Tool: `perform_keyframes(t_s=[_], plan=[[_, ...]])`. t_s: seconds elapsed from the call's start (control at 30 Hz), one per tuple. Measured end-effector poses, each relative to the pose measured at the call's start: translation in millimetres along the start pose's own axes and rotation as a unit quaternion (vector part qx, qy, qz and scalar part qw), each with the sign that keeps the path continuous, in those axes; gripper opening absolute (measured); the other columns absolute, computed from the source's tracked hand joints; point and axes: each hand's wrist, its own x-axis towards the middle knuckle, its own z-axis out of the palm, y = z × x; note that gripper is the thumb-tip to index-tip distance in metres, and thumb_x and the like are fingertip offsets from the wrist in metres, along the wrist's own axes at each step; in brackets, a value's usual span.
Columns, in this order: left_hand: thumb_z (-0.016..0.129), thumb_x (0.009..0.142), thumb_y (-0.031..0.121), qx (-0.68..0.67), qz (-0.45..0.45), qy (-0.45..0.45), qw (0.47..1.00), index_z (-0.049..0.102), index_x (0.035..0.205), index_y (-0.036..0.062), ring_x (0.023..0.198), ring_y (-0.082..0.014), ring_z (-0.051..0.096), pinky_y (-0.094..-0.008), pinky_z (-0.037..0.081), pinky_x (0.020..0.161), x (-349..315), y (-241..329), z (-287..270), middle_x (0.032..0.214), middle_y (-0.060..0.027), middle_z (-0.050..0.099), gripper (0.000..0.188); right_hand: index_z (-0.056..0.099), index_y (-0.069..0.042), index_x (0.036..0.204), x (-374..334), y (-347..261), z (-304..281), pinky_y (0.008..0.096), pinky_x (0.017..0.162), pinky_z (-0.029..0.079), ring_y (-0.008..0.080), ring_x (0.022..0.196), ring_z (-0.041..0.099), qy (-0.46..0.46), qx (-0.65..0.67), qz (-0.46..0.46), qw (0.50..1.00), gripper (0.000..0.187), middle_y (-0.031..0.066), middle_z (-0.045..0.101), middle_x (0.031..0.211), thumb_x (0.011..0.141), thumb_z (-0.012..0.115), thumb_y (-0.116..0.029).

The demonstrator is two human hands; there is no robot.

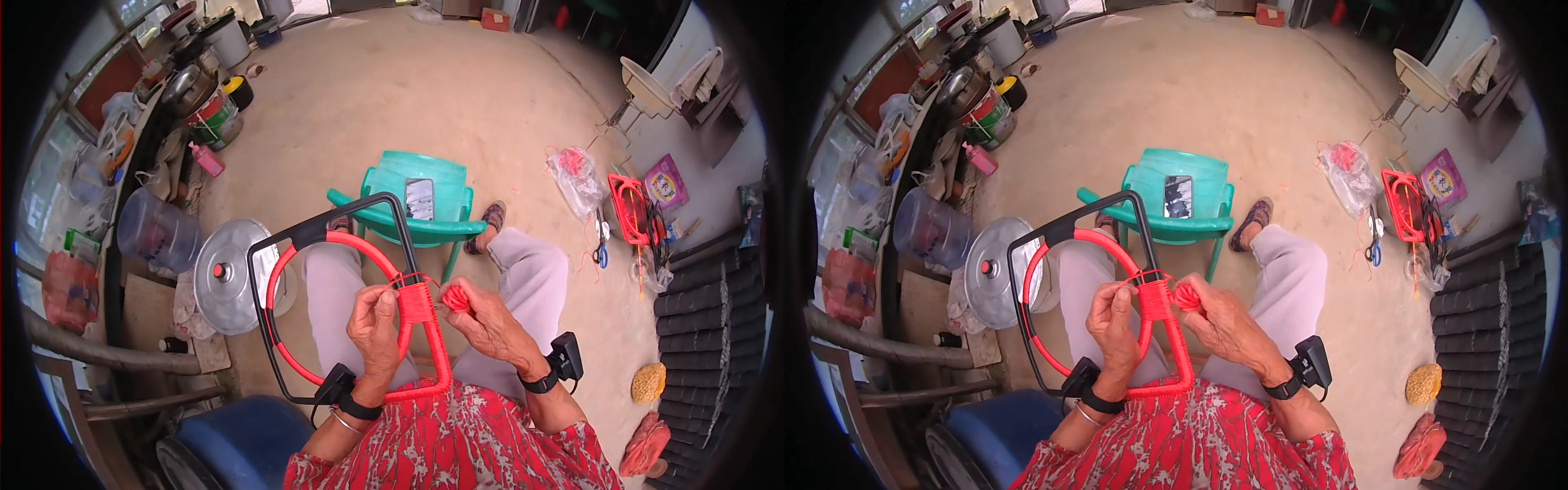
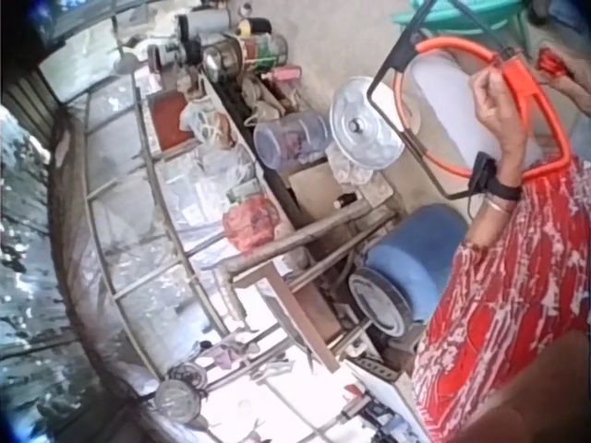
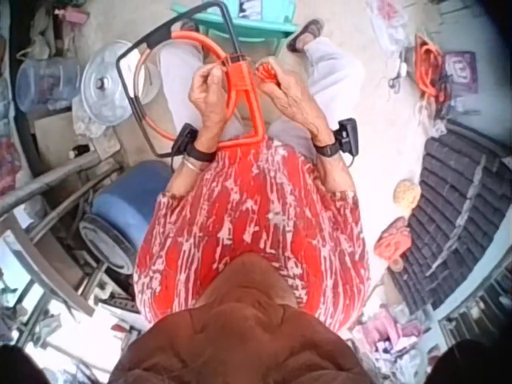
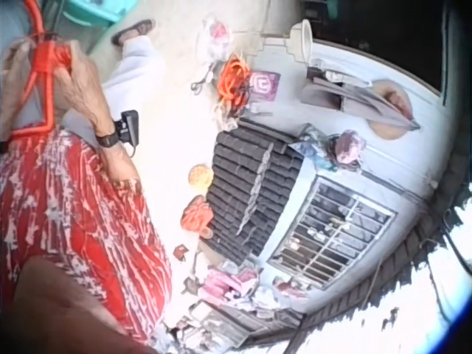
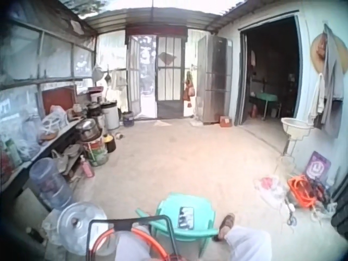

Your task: Wrapping a red cord around a plastic fan frame to weave the surface.

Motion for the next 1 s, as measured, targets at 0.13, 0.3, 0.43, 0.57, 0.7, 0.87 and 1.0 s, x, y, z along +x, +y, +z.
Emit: perform_keyframes(t_s=[0.13,0.3,0.43,0.57,0.7,0.87,1.0], plan=[[0.062,0.089,0.012,0.002,0.010,0.014,1.000,0.060,0.092,-0.0019,0.082,-0.0102,0.052,-0.0236,0.042,0.076,1.1,-4.9,-0.9,0.090,-0.0043,0.057,0.014,0.050,-0.003,0.105,-1.1,-0.3,4.1,0.0365,0.051,0.039,0.0327,0.053,0.044,-0.022,-0.066,-0.025,0.997,0.035,0.0152,0.051,0.062,0.087,0.066,-0.029],[0.064,0.086,0.004,0.114,0.095,-0.031,0.988,0.063,0.094,-0.0020,0.078,-0.0147,0.051,-0.0260,0.043,0.071,0.2,-4.0,-0.6,0.084,-0.0067,0.057,0.010,0.046,0.000,0.106,-6.3,-9.2,-1.5,0.0465,0.061,0.042,0.0426,0.072,0.055,-0.048,-0.147,0.013,0.988,0.036,0.0217,0.057,0.079,0.084,0.063,-0.022],[0.064,0.086,0.004,0.122,0.084,-0.025,0.989,0.064,0.093,-0.0015,0.076,-0.0159,0.051,-0.0278,0.043,0.069,0.3,-0.4,0.5,0.078,-0.0063,0.057,0.009,0.043,0.000,0.101,-9.0,-3.0,-1.1,0.0493,0.069,0.042,0.0431,0.085,0.056,-0.070,-0.138,-0.071,0.985,0.030,0.0257,0.057,0.093,0.080,0.059,-0.013],[0.068,0.082,0.005,0.165,0.174,-0.065,0.969,0.065,0.093,-0.0003,0.073,-0.0198,0.051,-0.0312,0.042,0.069,-0.8,2.6,3.6,0.073,-0.0064,0.056,0.012,0.043,-0.001,0.111,-0.2,4.9,6.8,0.0463,0.063,0.044,0.0396,0.072,0.057,-0.067,-0.190,-0.140,0.969,0.037,0.0201,0.056,0.078,0.080,0.062,-0.012],[0.071,0.077,0.005,0.234,0.287,-0.099,0.923,0.067,0.092,0.0020,0.069,-0.0216,0.049,-0.0336,0.038,0.067,-3.5,5.4,5.3,0.070,-0.0056,0.055,0.015,0.040,0.002,0.107,19.4,-6.2,26.2,0.0475,0.062,0.043,0.0435,0.075,0.057,-0.071,-0.307,-0.011,0.949,0.036,0.0218,0.056,0.073,0.078,0.061,-0.008],[0.071,0.076,0.005,0.269,0.319,-0.106,0.903,0.068,0.092,0.0035,0.069,-0.0218,0.049,-0.0340,0.037,0.065,-5.8,8.7,2.3,0.072,-0.0052,0.055,0.016,0.039,0.002,0.107,27.8,1.9,24.2,0.0459,0.065,0.045,0.0427,0.078,0.058,-0.053,-0.235,-0.012,0.970,0.039,0.0232,0.058,0.078,0.077,0.063,-0.009],[0.071,0.077,0.006,0.246,0.256,-0.108,0.929,0.069,0.095,0.0033,0.072,-0.0226,0.052,-0.0339,0.041,0.067,-14.7,2.8,1.1,0.081,-0.0066,0.057,0.018,0.039,0.001,0.108,25.1,-0.9,23.4,0.0434,0.075,0.047,0.0423,0.090,0.057,-0.005,-0.049,-0.060,0.997,0.039,0.0250,0.056,0.094,0.077,0.063,-0.003]])
